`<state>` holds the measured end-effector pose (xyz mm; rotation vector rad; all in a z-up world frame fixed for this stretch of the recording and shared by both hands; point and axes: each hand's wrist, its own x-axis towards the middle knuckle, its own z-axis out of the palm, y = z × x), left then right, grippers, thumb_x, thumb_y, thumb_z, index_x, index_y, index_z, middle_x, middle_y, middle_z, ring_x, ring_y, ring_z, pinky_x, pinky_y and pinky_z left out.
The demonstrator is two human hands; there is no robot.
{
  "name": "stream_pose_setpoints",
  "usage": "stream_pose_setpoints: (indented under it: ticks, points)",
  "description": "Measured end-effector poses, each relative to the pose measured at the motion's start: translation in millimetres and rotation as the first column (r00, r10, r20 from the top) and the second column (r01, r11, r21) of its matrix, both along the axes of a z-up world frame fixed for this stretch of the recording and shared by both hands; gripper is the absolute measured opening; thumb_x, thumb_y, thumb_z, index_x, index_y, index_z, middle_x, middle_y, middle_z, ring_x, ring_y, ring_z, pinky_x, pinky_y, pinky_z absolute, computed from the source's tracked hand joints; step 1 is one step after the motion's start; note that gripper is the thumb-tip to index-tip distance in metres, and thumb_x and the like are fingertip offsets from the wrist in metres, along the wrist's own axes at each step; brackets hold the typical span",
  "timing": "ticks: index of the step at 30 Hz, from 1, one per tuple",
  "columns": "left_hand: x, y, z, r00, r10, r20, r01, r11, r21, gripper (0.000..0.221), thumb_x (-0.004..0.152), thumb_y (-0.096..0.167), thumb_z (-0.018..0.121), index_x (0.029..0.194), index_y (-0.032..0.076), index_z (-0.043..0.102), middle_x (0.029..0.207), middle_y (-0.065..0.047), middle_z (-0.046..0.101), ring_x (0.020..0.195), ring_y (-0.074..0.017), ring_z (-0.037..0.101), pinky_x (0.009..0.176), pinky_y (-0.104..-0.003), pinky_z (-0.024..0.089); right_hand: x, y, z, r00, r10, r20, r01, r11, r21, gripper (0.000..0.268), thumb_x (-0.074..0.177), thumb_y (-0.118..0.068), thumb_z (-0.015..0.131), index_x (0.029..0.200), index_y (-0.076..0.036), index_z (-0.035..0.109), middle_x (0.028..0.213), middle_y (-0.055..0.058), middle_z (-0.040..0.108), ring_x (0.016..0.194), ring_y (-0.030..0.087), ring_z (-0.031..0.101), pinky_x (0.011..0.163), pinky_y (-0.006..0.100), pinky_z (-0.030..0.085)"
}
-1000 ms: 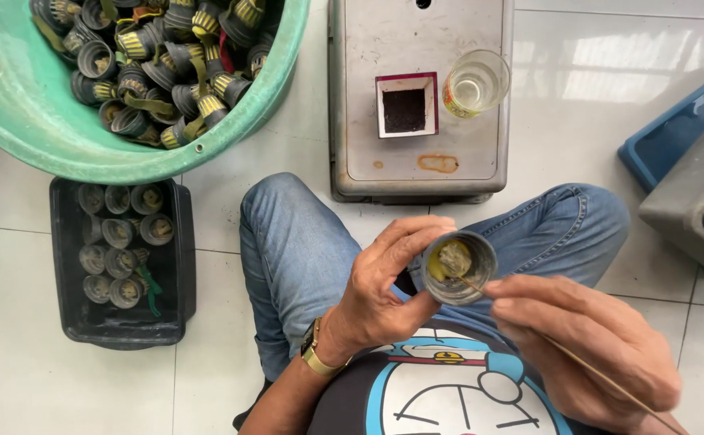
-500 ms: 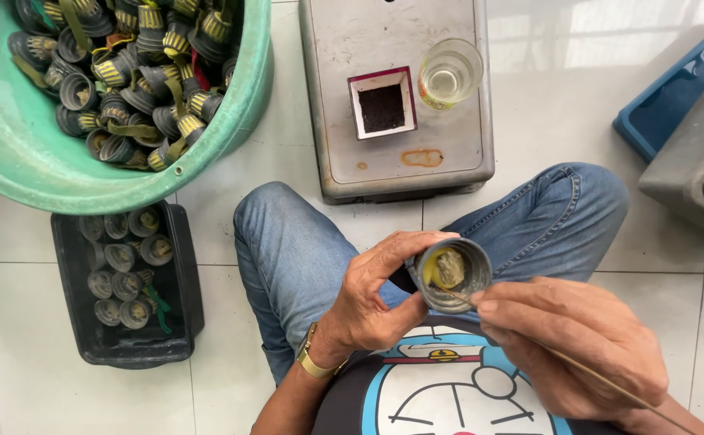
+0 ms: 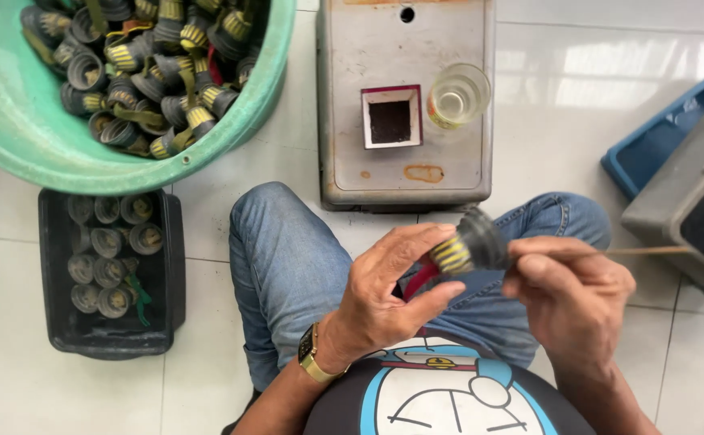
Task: Applying a substance to net pots and arranging seedlings in a processing area.
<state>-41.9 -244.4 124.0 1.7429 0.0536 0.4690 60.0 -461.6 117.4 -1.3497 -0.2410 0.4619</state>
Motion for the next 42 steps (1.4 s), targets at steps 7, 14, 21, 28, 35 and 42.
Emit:
stream_pose_setpoints:
  ticks: [7, 14, 21, 28, 35, 42]
  points:
    - [6, -6, -2, 0.998, 0.037, 0.043, -0.038, 0.999, 0.023, 0.048, 0.089, 0.005, 0.082, 0.133, 0.004, 0.063, 0.131, -0.015, 0.067, 0.117, -0.0277, 0.072, 0.101, -0.033, 0.063, 11, -12, -31, 0.953, -0.028, -0.301, 0.092, 0.976, 0.200, 0.015, 0.105, 0.001, 0.061, 0.111, 0.013, 0.068, 0.090, 0.020, 0.071, 0.074, 0.025, 0.069, 0.060, 0.028, 0.052]
    - [5, -5, -2, 1.000, 0.007, 0.010, -0.006, 0.995, -0.104, 0.044, 0.091, 0.003, 0.079, 0.131, 0.003, 0.062, 0.126, -0.014, 0.069, 0.112, -0.0228, 0.074, 0.095, -0.030, 0.064, 3, -5, -7, 0.987, -0.058, -0.150, 0.078, 0.988, 0.131, 0.015, 0.104, 0.002, 0.059, 0.107, 0.015, 0.067, 0.099, 0.025, 0.072, 0.080, 0.025, 0.071, 0.073, 0.031, 0.059]
    - [3, -4, -1, 0.999, -0.037, -0.033, 0.031, 0.986, -0.161, 0.045, 0.090, 0.004, 0.079, 0.132, 0.003, 0.063, 0.123, -0.014, 0.070, 0.107, -0.0196, 0.074, 0.093, -0.029, 0.065, 4, -9, 2, 0.997, -0.045, 0.067, 0.041, 0.997, 0.065, 0.012, 0.105, 0.006, 0.062, 0.106, 0.016, 0.069, 0.098, 0.029, 0.072, 0.075, 0.024, 0.072, 0.064, 0.028, 0.060]
    - [3, 0, -2, 0.994, -0.099, -0.036, 0.092, 0.982, -0.165, 0.042, 0.092, 0.007, 0.079, 0.131, 0.003, 0.065, 0.123, -0.015, 0.071, 0.109, -0.0204, 0.074, 0.094, -0.029, 0.064, 14, -13, 14, 0.985, 0.056, 0.163, -0.046, 0.997, -0.061, 0.012, 0.099, 0.005, 0.067, 0.104, 0.016, 0.070, 0.093, 0.028, 0.072, 0.073, 0.022, 0.072, 0.064, 0.028, 0.061]
    - [1, -5, -3, 0.977, -0.211, -0.042, 0.184, 0.919, -0.348, 0.039, 0.095, 0.009, 0.078, 0.131, 0.000, 0.066, 0.124, -0.016, 0.072, 0.111, -0.0206, 0.073, 0.098, -0.030, 0.063, 10, -19, 20, 0.979, 0.050, 0.197, -0.033, 0.996, -0.087, 0.013, 0.099, 0.003, 0.068, 0.102, 0.016, 0.070, 0.087, 0.026, 0.072, 0.071, 0.020, 0.070, 0.063, 0.024, 0.056]
    - [1, -13, -11, 0.974, -0.225, 0.010, 0.214, 0.912, -0.350, 0.037, 0.095, 0.009, 0.077, 0.130, 0.002, 0.065, 0.125, -0.016, 0.071, 0.116, -0.0208, 0.073, 0.103, -0.032, 0.064, 6, -24, 20, 0.988, 0.028, 0.154, -0.003, 0.987, -0.160, 0.013, 0.095, 0.005, 0.066, 0.099, 0.016, 0.070, 0.086, 0.026, 0.072, 0.065, 0.018, 0.067, 0.059, 0.024, 0.054]
